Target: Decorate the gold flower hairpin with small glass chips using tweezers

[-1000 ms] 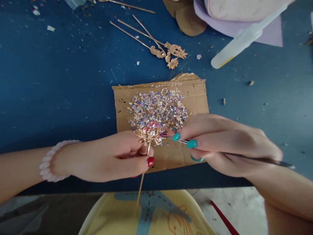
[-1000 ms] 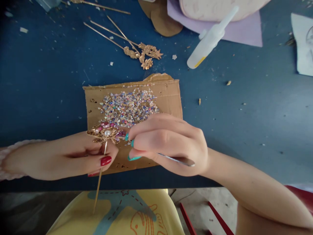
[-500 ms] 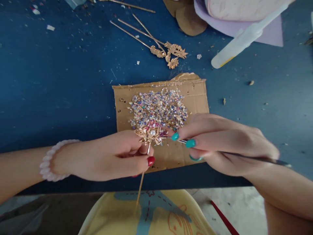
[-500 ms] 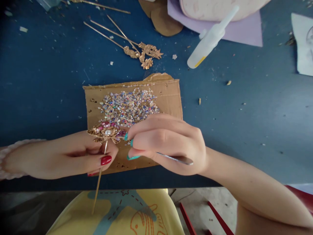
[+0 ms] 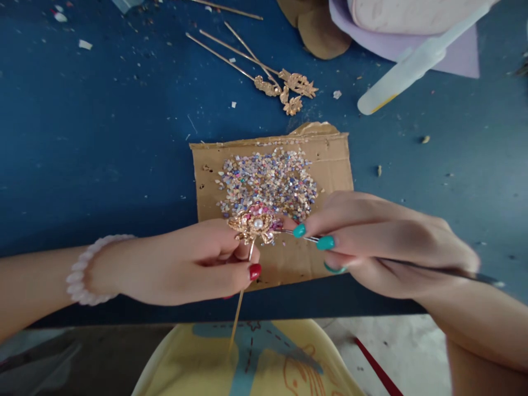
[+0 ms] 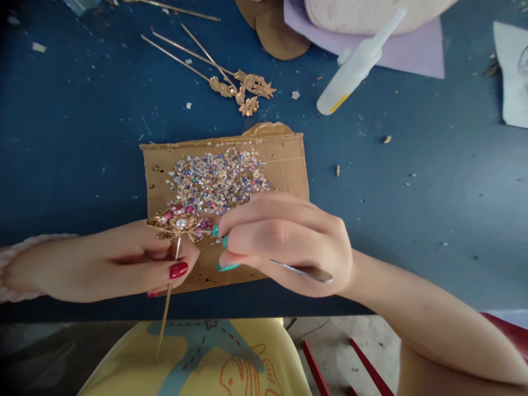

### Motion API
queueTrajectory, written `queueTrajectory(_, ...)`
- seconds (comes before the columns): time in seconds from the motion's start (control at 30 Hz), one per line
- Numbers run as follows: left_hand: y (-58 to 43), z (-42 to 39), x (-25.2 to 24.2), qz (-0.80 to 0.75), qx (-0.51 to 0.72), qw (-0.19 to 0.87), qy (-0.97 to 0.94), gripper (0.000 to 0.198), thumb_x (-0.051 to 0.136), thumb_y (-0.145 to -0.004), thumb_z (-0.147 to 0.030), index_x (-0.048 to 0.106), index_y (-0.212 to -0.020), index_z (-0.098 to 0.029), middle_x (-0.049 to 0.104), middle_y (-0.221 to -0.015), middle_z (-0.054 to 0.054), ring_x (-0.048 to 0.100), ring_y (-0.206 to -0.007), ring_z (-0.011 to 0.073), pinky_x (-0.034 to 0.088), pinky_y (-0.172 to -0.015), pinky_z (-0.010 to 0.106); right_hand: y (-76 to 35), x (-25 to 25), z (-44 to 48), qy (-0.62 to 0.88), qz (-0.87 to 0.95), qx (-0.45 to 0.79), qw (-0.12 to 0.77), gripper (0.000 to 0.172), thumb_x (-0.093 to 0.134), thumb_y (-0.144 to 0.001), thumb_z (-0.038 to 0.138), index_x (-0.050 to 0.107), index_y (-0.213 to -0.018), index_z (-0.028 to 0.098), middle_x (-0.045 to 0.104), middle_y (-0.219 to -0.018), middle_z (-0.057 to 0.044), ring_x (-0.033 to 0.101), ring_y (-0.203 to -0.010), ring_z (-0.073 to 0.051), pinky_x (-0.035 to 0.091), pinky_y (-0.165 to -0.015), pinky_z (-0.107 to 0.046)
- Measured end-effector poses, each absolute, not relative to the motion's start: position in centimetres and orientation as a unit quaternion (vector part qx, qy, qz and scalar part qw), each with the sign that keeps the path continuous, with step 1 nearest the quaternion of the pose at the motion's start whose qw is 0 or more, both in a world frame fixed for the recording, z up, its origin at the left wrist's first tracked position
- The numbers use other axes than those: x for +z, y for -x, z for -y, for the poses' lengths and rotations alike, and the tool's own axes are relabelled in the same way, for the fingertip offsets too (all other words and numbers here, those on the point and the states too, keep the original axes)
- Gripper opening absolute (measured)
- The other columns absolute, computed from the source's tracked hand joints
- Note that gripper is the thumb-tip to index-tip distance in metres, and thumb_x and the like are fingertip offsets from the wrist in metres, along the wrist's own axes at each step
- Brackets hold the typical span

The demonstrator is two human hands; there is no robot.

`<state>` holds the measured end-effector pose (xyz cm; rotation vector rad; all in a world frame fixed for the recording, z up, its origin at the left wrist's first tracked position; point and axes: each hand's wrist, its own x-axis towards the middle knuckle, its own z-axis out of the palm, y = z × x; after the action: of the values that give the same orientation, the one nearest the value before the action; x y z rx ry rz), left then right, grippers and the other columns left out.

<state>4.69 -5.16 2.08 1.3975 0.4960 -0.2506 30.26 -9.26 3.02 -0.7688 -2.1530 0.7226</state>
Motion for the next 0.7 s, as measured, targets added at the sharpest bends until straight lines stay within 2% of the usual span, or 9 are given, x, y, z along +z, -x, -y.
queueTrajectory(0.3, -4.88, 5.15, 2.30, -0.228, -0.124, 0.732, -0.630, 0.030, 0.042, -0.095, -0.030, 0.038, -0.066, -0.021, 0.033, -0.060, -0.006, 0.028, -0.052, 0.0103, 0.027, -0.047, 0.025, -30.21, 2.84, 9.50, 0.302, 0.835, 0.284, 0.363, 0.015, 0.057, -0.098, 0.006, 0.065, -0.091, 0.016, 0.076, -0.095, -0.007, 0.074, -0.086, -0.011, 0.063, -0.083, -0.023)
queueTrajectory(0.5, -4.84, 5.10, 2.34, -0.224, -0.119, 0.732, -0.633, 0.030, 0.041, -0.097, -0.030, 0.038, -0.068, -0.021, 0.032, -0.061, -0.006, 0.027, -0.053, 0.0100, 0.026, -0.047, 0.025, -30.36, 3.23, 9.40, 0.296, 0.843, 0.284, 0.348, 0.007, 0.065, -0.096, 0.013, 0.066, -0.090, 0.014, 0.076, -0.098, -0.008, 0.074, -0.090, -0.013, 0.064, -0.085, -0.025)
queueTrajectory(0.7, -4.84, 4.98, 2.40, -0.222, -0.115, 0.728, -0.639, 0.029, 0.040, -0.096, -0.030, 0.038, -0.068, -0.021, 0.033, -0.062, -0.006, 0.028, -0.054, 0.0104, 0.028, -0.048, 0.025, -30.33, 3.46, 9.32, 0.309, 0.852, 0.266, 0.330, 0.011, 0.065, -0.098, 0.017, 0.066, -0.087, 0.015, 0.076, -0.098, -0.008, 0.074, -0.088, -0.011, 0.064, -0.084, -0.023)
